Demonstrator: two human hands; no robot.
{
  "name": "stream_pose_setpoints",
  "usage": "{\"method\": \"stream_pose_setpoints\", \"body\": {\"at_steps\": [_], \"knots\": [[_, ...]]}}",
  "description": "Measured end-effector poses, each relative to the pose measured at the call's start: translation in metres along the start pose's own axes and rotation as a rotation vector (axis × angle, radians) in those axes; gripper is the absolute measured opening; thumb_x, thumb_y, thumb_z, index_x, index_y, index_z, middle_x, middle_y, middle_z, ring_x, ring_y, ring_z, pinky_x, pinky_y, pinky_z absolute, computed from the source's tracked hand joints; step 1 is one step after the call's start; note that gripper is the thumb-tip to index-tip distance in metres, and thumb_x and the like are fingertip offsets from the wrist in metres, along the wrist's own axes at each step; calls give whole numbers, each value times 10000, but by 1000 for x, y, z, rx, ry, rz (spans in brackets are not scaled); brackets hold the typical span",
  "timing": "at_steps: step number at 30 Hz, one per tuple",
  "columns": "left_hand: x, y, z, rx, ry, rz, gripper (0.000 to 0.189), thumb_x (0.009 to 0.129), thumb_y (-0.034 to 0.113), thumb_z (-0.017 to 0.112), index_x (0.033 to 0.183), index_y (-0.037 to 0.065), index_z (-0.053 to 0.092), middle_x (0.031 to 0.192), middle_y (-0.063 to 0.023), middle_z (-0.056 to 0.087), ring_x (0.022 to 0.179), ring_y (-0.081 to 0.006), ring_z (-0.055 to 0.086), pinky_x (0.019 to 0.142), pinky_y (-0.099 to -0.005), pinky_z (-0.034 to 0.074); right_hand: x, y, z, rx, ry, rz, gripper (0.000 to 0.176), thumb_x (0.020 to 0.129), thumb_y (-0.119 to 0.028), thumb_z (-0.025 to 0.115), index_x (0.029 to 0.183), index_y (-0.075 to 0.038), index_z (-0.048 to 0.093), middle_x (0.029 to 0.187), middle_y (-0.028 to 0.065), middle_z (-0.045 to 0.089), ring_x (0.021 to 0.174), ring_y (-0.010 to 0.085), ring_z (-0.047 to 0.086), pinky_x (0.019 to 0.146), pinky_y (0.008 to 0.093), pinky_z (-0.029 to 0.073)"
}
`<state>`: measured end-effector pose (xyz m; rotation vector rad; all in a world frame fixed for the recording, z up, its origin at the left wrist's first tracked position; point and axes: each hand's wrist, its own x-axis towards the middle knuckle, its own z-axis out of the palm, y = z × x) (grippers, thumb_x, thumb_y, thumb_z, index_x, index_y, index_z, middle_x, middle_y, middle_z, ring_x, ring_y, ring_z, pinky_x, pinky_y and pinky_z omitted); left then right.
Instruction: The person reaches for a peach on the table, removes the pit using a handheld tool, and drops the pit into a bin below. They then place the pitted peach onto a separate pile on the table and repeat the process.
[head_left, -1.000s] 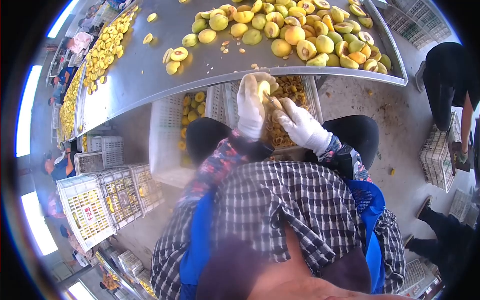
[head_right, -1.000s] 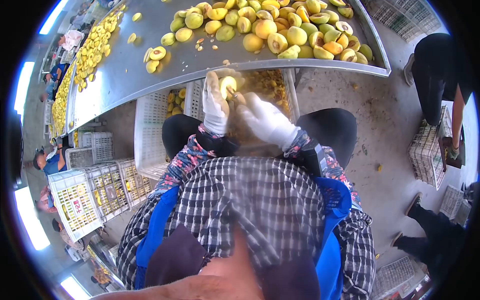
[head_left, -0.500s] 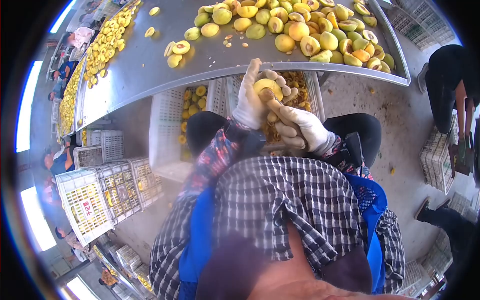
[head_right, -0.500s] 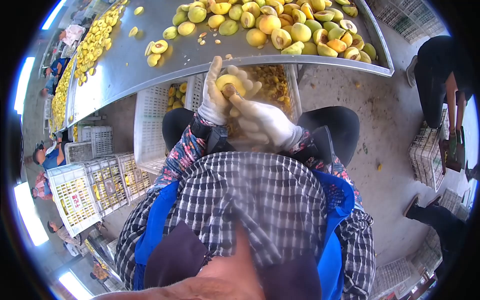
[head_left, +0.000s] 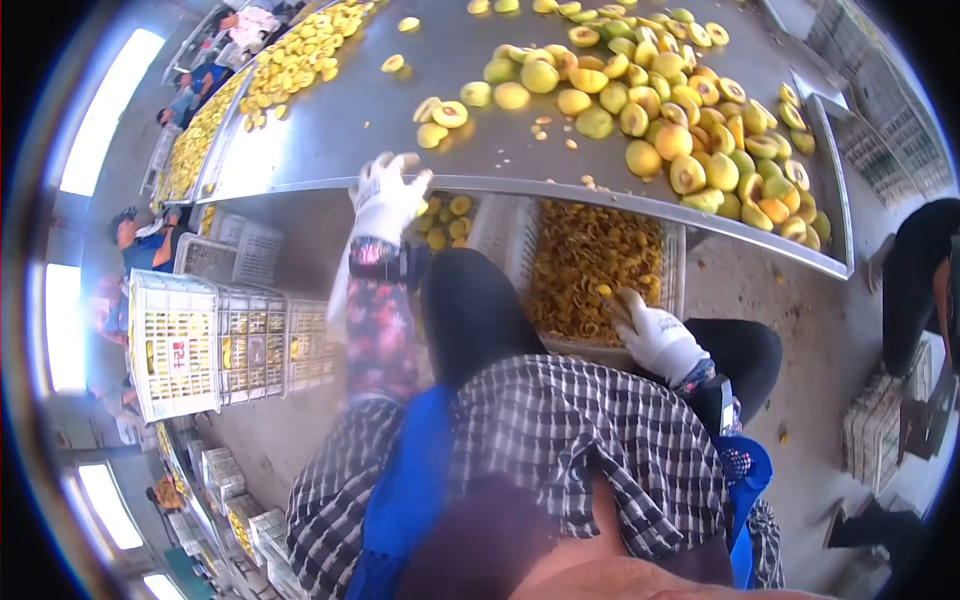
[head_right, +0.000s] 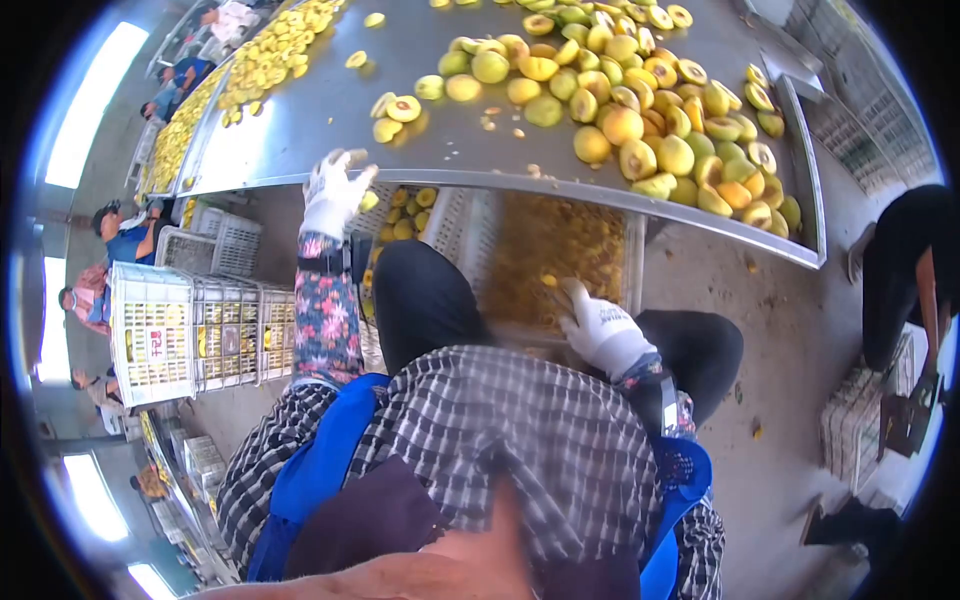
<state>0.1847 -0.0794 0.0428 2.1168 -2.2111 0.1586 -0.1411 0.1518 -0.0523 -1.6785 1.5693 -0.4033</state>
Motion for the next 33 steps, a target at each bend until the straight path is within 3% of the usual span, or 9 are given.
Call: {"method": "stream_pose_setpoints", "body": {"at_steps": [1,5,11,15,18,21,25,28,33], "knots": [[17,-10,2,-114,25,5,436,863,386,636,1227,148,609,1368,-107,504,1273,-265,460,1044,-383,385,3,5,3,-41,-53,-33,443,918,-116,515,1325,-4,380,1134,245,631,1051,385,611,860,431,490],[103,-13,41,-420,27,121,477,865,356,623,1269,108,568,1360,-135,504,1187,-282,541,1019,-392,419,8,-12,-5,-8,-143,-44,462,911,-106,521,1336,1,375,1216,217,612,1103,352,600,918,391,483],[162,30,78,-6,-216,179,421,909,324,427,1203,60,572,1242,-197,592,1181,-337,552,990,-434,431,13,-10,0,-22,-119,-56,488,893,-79,513,1356,-10,373,1200,199,627,1090,346,607,919,379,486],[160,41,83,-79,-106,313,400,882,315,478,1211,99,545,1030,-209,666,1011,-380,616,874,-466,474,14,-12,0,-41,-72,-105,491,903,-97,524,1366,-21,375,1166,197,642,1069,347,613,906,385,491],[145,46,76,-69,-198,460,415,871,251,527,1270,137,533,1162,-194,618,1017,-372,614,896,-445,472,15,-13,3,-26,-41,-127,494,904,-108,534,1367,-34,380,1117,213,648,1021,362,625,869,408,502],[135,43,70,-324,-344,522,464,852,196,627,1295,103,519,1204,-141,604,1009,-293,636,871,-392,506,16,-14,5,-16,-11,-87,490,911,-123,528,1374,-51,384,1067,250,637,972,389,626,834,437,500],[101,66,55,-1388,-448,128,470,834,85,704,1266,46,524,1140,-62,625,1000,-161,635,759,-298,566,10,-18,-2,-49,50,-64,477,929,-137,495,1381,-41,377,1066,266,629,980,395,620,840,443,495],[76,77,46,-2021,-641,-33,395,866,139,669,1225,31,546,1108,-81,643,961,-200,654,730,-311,581,12,-3,9,-32,151,-125,470,929,-130,495,1373,-32,381,1063,264,632,972,400,619,835,441,499],[8,121,26,-2374,-906,-44,373,923,239,592,1174,-29,528,1093,-157,624,977,-319,635,797,-368,586,15,-12,3,153,447,-189,416,938,-89,510,1339,-34,413,985,234,650,898,361,660,764,400,521]]}}
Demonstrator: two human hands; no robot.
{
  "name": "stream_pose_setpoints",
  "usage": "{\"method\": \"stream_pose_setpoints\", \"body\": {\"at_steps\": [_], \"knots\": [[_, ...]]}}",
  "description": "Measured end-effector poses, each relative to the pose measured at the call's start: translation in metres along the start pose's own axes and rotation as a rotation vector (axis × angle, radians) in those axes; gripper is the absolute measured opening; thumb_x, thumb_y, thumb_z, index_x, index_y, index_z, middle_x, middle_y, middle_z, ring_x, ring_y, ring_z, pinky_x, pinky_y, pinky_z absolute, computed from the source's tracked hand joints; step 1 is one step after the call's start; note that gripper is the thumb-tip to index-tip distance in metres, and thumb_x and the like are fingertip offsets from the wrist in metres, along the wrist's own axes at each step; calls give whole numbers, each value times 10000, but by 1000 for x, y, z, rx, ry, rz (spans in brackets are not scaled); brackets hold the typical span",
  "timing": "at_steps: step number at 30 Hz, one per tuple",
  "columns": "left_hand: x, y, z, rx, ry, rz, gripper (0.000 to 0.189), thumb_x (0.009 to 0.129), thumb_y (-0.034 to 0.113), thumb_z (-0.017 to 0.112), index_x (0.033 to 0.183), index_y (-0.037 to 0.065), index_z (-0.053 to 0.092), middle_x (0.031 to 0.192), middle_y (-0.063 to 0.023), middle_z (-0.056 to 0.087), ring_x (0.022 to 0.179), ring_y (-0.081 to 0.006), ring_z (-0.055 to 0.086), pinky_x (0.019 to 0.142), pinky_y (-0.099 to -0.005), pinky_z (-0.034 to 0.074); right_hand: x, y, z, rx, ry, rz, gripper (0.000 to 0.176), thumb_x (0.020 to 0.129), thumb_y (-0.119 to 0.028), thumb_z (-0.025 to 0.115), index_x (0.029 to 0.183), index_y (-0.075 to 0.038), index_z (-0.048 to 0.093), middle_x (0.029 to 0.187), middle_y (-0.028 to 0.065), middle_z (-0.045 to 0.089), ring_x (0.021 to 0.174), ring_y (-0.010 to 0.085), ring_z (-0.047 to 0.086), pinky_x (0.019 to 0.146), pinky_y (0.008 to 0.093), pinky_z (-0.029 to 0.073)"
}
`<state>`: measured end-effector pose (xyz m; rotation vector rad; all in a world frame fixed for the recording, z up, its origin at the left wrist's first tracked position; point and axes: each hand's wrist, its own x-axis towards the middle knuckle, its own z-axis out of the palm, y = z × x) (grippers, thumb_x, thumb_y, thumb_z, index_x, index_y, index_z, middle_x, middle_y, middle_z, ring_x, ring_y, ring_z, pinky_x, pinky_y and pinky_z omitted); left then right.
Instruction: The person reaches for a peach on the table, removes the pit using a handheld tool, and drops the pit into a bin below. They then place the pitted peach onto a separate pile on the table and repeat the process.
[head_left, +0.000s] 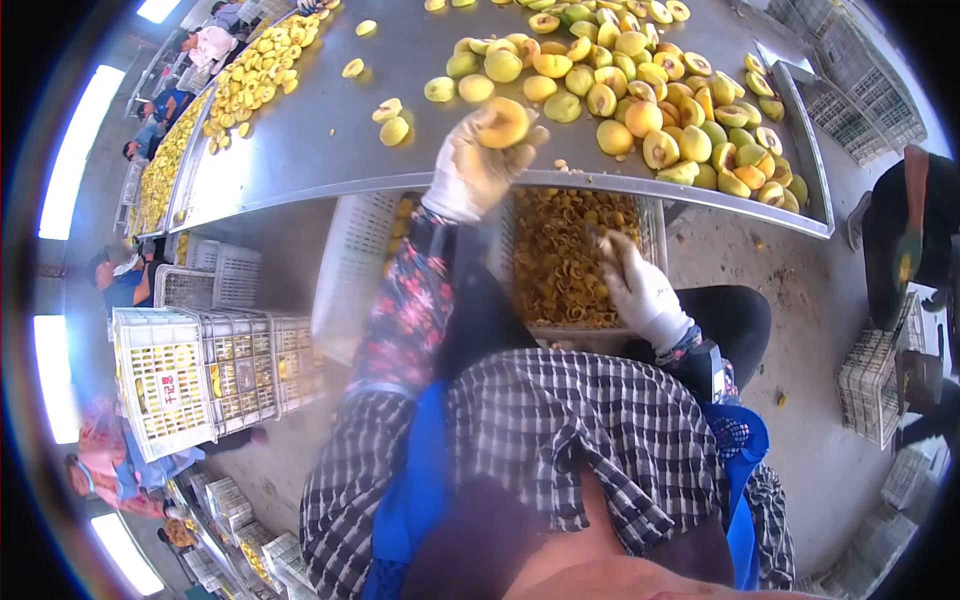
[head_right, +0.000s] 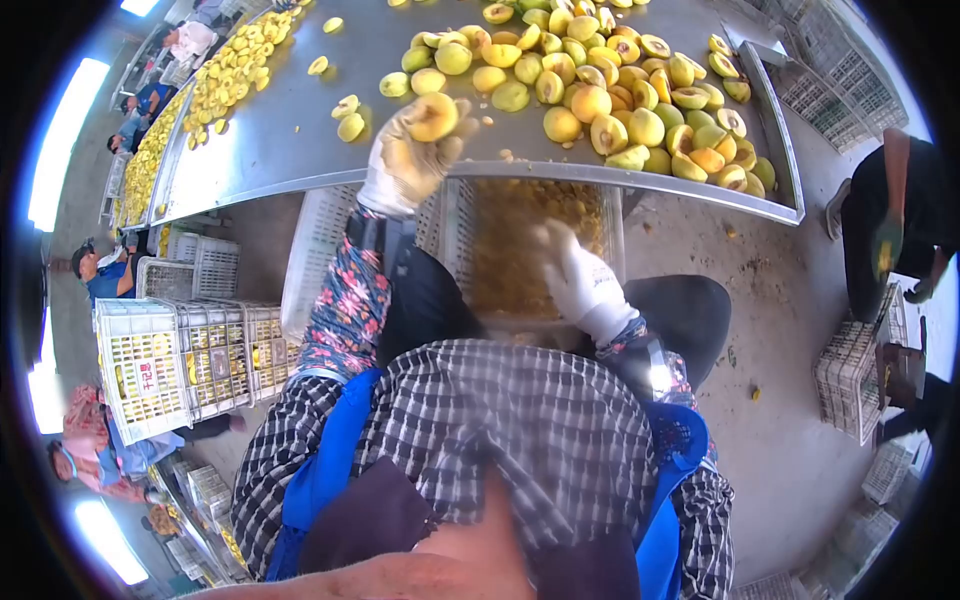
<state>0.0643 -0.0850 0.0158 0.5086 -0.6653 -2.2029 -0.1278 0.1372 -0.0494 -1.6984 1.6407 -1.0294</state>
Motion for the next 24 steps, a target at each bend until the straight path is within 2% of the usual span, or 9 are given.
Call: {"method": "stream_pose_setpoints", "body": {"at_steps": [1,3,6,9,10,13,16,19,24], "knots": [[-4,-15,4,-25,-39,-41,376,930,248,582,1158,-43,517,1093,-179,614,987,-353,623,831,-394,587,5,-9,-4,12,95,-54,386,937,-108,523,1308,-39,445,940,224,638,868,364,654,749,390,515],[-15,-50,16,-54,-16,-5,466,977,386,491,1186,-30,502,1107,-177,612,1024,-358,614,857,-412,565,12,-22,-14,-37,128,-20,431,885,-94,565,1297,-63,444,973,216,658,861,409,637,735,436,526],[-24,-88,27,-8,8,53,531,1004,455,405,1190,-32,507,1108,-166,616,1037,-333,612,923,-405,514,21,-33,-15,-119,254,-86,366,886,-101,573,1240,-85,482,916,189,660,817,376,648,697,425,527],[-27,-100,31,203,-34,39,514,1014,426,393,1189,-45,503,1124,-175,610,1024,-309,614,932,-391,499,19,-28,-15,-132,227,-35,335,925,-158,563,1234,-50,491,942,239,625,865,421,628,730,434,510],[-26,-104,29,231,-40,48,449,1018,341,391,1194,-59,493,1127,-193,611,1031,-301,613,939,-403,491,20,-25,-14,-155,219,-14,329,924,-161,565,1227,-53,493,942,239,626,853,422,629,723,439,512],[-22,-113,21,-22,-55,22,402,994,291,416,1161,-60,518,1111,-211,619,1041,-338,612,947,-428,485,19,-25,-13,-216,220,-23,292,912,-165,579,1173,-61,498,908,222,634,784,417,633,663,452,517],[-25,-103,30,-138,-76,-98,370,966,277,446,1092,-52,557,1090,-220,622,1007,-379,616,936,-442,488,18,-24,-13,-265,188,-52,278,904,-172,589,1135,-53,489,868,210,637,752,406,636,630,447,518],[-27,-98,39,-157,21,-192,406,959,346,492,1035,-42,582,1038,-219,630,945,-403,628,857,-449,522,15,-22,-11,-308,105,-15,282,899,-184,597,1109,-41,476,828,199,641,728,388,642,610,440,520],[-25,-109,33,25,204,-219,485,955,448,526,1003,-32,581,956,-190,638,865,-347,649,723,-413,558,14,-22,-5,-398,-1,17,291,901,-197,592,1099,-21,471,793,191,646,700,363,648,603,435,526]]}}
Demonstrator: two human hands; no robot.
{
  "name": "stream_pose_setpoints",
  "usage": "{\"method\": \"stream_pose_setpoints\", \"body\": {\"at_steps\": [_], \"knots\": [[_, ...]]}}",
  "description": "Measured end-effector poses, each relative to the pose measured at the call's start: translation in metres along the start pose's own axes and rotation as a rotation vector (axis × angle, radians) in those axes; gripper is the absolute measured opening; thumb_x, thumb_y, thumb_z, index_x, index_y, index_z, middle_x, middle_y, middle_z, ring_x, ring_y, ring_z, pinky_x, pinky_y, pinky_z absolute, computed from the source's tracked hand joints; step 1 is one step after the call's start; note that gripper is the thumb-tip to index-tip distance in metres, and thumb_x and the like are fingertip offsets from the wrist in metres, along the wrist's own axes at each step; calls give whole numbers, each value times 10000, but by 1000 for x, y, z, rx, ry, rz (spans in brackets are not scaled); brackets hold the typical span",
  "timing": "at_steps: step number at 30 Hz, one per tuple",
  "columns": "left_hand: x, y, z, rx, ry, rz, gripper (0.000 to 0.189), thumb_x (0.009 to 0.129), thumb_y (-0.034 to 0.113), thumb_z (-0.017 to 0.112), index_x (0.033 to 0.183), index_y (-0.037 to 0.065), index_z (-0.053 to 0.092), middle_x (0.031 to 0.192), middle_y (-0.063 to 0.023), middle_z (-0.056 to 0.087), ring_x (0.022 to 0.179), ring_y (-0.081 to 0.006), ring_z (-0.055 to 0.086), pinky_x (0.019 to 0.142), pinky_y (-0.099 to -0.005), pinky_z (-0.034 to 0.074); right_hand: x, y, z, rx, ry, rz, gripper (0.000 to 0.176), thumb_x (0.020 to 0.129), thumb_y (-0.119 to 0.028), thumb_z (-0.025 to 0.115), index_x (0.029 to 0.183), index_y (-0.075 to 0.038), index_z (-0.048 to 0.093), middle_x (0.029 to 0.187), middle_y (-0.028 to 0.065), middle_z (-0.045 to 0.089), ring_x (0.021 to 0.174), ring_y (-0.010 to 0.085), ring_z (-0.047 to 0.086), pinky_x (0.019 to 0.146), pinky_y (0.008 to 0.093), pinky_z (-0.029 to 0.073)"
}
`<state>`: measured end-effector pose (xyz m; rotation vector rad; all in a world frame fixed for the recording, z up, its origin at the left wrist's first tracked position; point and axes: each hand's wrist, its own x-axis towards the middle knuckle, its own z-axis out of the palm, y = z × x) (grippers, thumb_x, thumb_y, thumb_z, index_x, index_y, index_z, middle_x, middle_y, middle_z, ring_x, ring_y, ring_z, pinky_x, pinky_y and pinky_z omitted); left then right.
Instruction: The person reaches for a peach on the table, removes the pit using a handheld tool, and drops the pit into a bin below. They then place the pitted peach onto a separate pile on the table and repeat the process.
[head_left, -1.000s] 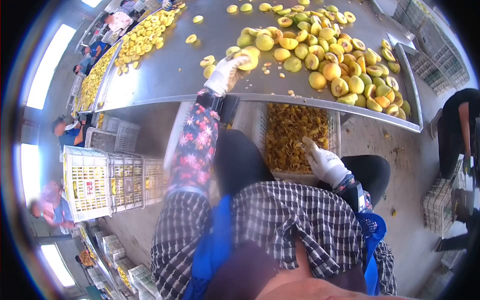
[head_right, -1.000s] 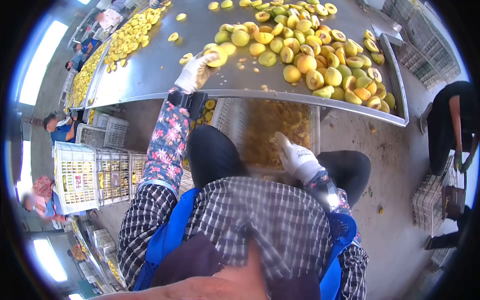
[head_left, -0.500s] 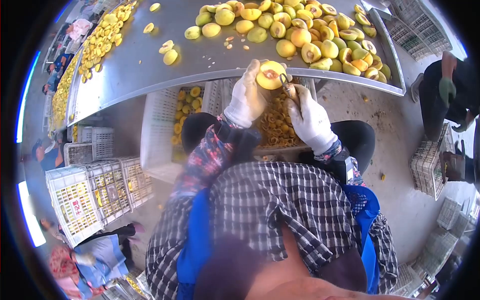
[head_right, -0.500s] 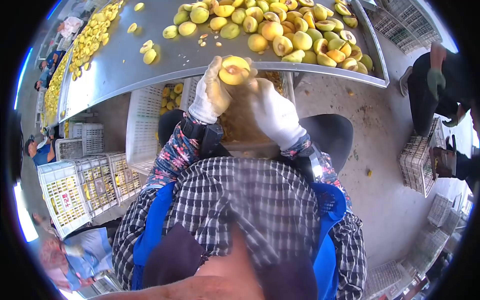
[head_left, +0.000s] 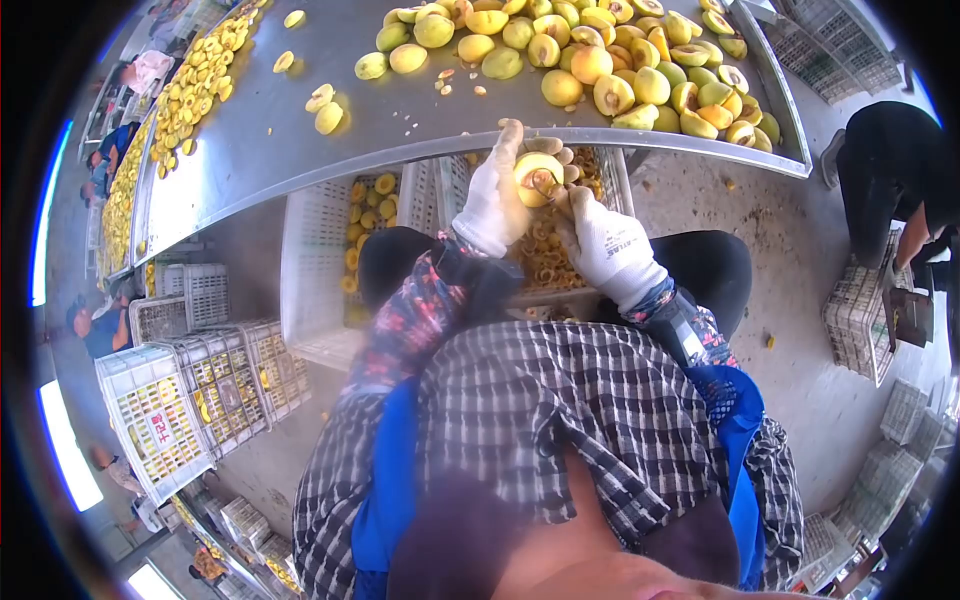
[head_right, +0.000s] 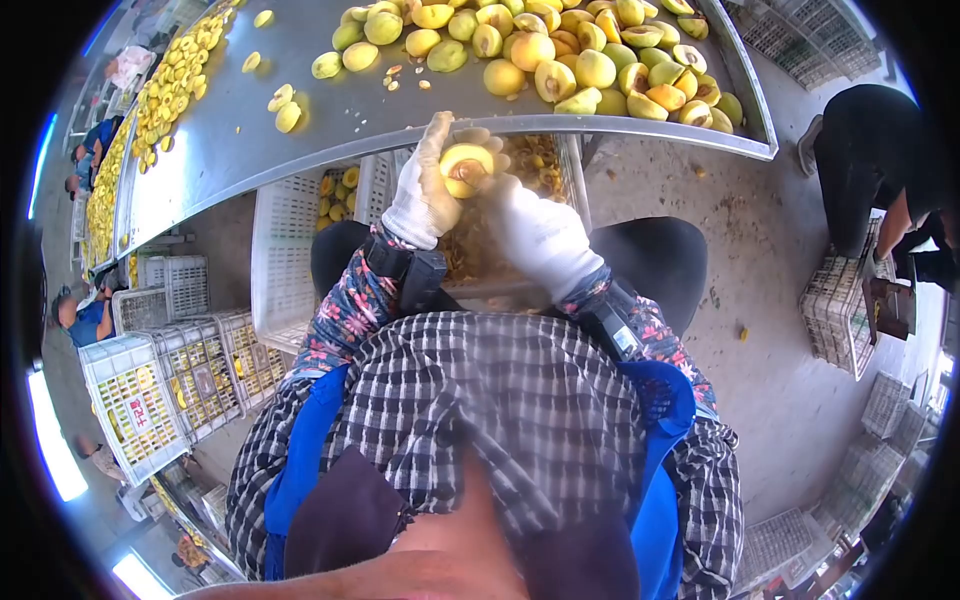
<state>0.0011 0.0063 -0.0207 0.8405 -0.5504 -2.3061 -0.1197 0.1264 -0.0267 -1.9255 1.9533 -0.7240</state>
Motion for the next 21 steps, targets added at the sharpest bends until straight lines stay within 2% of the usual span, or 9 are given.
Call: {"method": "stream_pose_setpoints", "body": {"at_steps": [3,6,9,12,14,17,19,21], "knots": [[0,-9,3,61,58,85,475,956,451,536,989,-21,579,934,-172,637,835,-312,656,708,-399,563,-1,-6,0,60,-39,74,295,911,-200,579,1102,-4,470,815,200,647,712,374,647,620,437,526],[-3,-12,8,42,61,142,437,958,418,550,983,-17,590,928,-163,642,815,-292,662,717,-397,567,-6,3,15,271,145,-69,313,922,-204,563,1138,1,466,861,238,639,738,399,639,632,433,519],[-3,-16,4,119,33,240,408,960,385,560,974,-19,611,923,-157,652,812,-282,668,725,-393,571,-3,9,15,384,-32,23,318,956,-221,529,1184,-10,461,863,213,644,681,365,637,611,410,509],[-6,-16,2,197,-9,280,389,961,363,565,965,-21,629,915,-150,660,816,-274,673,728,-386,573,-1,16,18,661,-112,84,374,940,-255,541,1221,-18,473,970,244,625,868,323,646,775,395,508],[-9,-14,4,222,-26,266,377,960,352,570,961,-20,633,911,-145,664,813,-269,674,723,-379,573,-3,16,8,916,-275,240,393,947,-270,529,1233,-9,468,1001,269,609,917,352,628,806,400,495],[-12,-9,9,244,-55,221,352,954,336,581,951,-13,630,905,-140,664,802,-262,674,705,-366,568,-4,13,2,876,-299,226,401,964,-280,513,1250,-2,466,964,170,625,881,286,622,802,381,491],[-13,-4,10,259,-99,159,333,949,325,589,942,-6,628,897,-137,664,797,-260,673,690,-358,564,-4,13,5,566,-189,40,380,973,-273,509,1240,-6,477,934,95,626,849,225,613,793,366,493],[-11,1,6,408,-101,56,406,962,383,548,985,-18,613,936,-159,669,800,-279,686,695,-362,571,-8,14,11,585,-153,5,353,988,-284,495,1216,-15,492,868,41,598,779,165,585,732,333,491]]}}
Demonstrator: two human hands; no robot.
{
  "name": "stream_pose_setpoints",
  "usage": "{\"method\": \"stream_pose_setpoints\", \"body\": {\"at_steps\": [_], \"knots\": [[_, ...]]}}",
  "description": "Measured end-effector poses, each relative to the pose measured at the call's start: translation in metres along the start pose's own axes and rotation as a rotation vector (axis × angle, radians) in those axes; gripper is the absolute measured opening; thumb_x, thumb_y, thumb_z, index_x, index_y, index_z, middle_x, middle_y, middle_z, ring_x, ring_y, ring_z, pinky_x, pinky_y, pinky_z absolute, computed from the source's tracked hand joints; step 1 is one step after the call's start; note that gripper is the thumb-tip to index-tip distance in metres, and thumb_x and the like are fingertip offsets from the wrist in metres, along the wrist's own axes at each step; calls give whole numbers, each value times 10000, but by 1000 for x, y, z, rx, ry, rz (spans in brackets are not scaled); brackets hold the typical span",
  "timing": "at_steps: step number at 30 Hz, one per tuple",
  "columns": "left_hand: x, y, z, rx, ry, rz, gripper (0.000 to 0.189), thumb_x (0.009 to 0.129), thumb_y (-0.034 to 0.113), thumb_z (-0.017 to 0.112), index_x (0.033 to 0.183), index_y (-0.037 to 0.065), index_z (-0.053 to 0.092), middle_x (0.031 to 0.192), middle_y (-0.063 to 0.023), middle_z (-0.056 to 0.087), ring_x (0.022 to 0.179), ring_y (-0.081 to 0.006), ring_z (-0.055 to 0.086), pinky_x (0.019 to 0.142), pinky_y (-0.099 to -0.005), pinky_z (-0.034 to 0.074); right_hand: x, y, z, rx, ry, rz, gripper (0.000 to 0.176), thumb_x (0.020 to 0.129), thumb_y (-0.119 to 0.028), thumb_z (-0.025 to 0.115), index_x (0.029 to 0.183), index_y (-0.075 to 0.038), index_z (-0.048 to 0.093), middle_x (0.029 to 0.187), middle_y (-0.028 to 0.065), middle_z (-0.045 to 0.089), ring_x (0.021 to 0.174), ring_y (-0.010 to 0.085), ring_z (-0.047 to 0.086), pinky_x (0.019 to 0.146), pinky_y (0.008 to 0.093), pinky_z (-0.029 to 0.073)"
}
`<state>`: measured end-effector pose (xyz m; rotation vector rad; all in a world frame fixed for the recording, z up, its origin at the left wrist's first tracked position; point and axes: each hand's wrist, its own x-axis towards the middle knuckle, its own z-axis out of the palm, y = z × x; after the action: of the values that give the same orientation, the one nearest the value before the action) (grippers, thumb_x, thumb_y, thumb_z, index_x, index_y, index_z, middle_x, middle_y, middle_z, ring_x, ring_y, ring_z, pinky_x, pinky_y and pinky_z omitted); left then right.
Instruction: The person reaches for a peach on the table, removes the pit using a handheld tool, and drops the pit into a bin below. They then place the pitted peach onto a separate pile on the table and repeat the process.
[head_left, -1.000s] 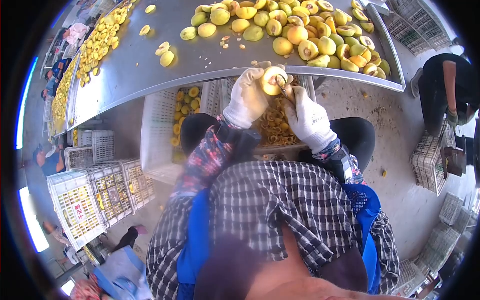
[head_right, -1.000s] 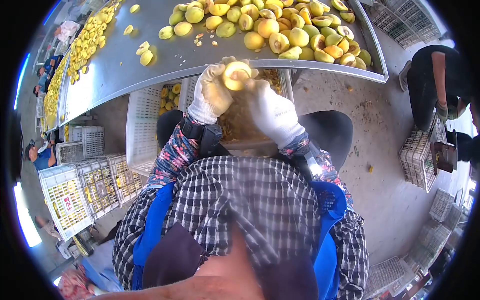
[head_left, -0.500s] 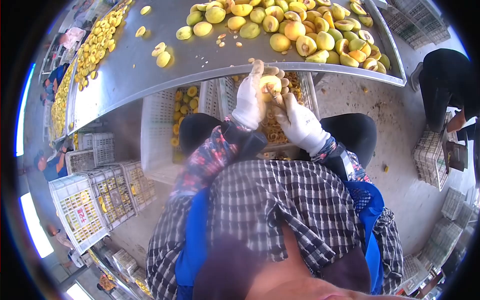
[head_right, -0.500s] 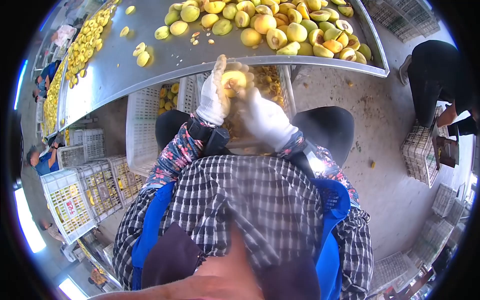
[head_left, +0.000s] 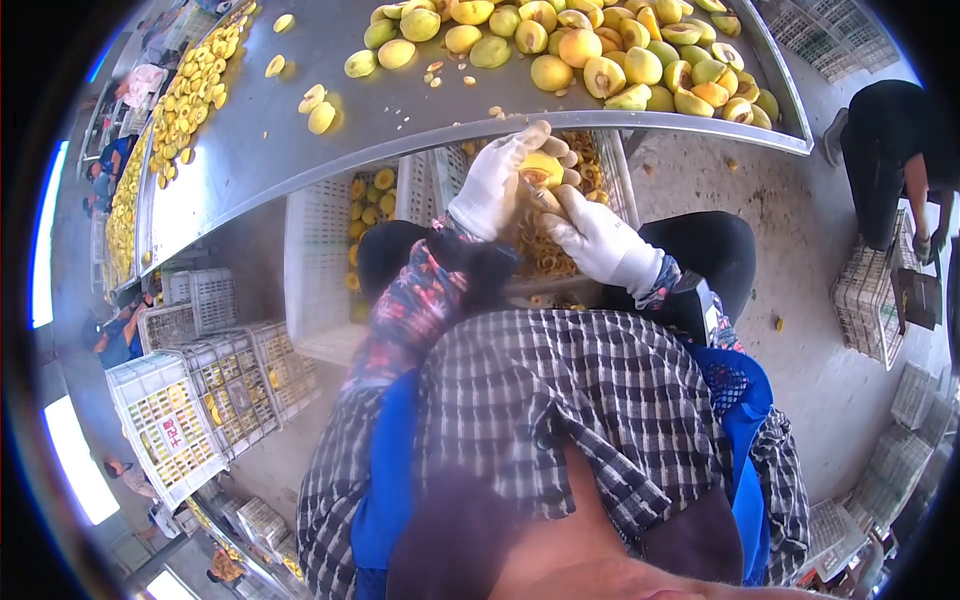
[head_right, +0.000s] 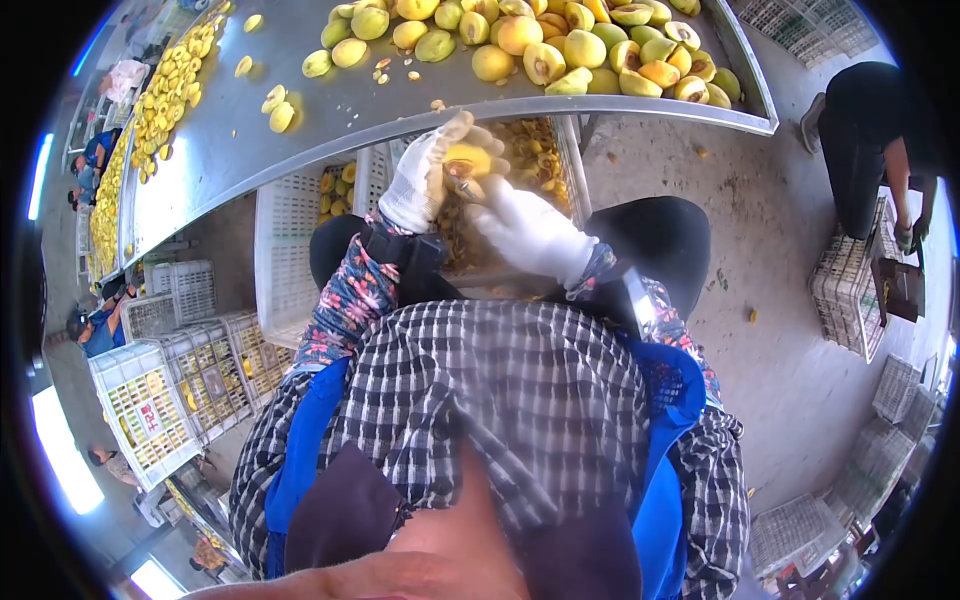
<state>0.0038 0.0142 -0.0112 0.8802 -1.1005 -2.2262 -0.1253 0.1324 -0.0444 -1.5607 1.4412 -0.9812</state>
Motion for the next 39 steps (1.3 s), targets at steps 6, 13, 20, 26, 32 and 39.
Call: {"method": "stream_pose_setpoints", "body": {"at_steps": [6,13,20,26,32,39], "knots": [[3,-4,-8,-180,-119,-125,429,929,410,600,981,-16,601,954,-166,663,823,-313,686,694,-404,582,-8,-37,-16,1218,-328,469,298,1009,-347,469,1086,-66,530,616,0,427,403,78,357,364,196,277],[-10,15,-21,90,72,135,340,944,310,610,999,-26,621,941,-118,671,833,-213,659,743,-329,554,-17,-20,-30,781,-185,501,256,1012,-312,469,1078,-73,534,621,3,440,406,74,355,377,209,268],[-85,96,-147,1097,582,223,359,885,307,668,1118,34,648,1062,-104,685,974,-231,654,861,-323,510,-27,16,-15,-476,-144,151,324,925,-256,539,1172,-55,484,831,243,654,800,413,639,697,513,494],[-55,152,-217,1546,936,313,579,859,434,637,1317,100,521,1370,-162,479,1283,-345,440,1060,-404,381,-20,-4,-16,-492,-190,9,296,884,-287,585,968,-14,510,738,239,628,736,427,625,650,501,506],[51,160,-283,1692,662,5,606,835,359,634,1375,138,468,1460,-211,375,1313,-369,416,1091,-414,367,-14,12,-10,-467,-294,-134,317,909,-322,542,1021,-26,529,863,235,636,832,417,616,727,480,493],[81,135,-303,1291,489,170,202,804,165,646,992,90,636,1009,-72,670,983,-256,639,890,-393,492,-8,91,11,-700,-416,-468,274,885,-211,500,1089,-46,577,1084,164,557,953,317,567,776,394,501]]}}
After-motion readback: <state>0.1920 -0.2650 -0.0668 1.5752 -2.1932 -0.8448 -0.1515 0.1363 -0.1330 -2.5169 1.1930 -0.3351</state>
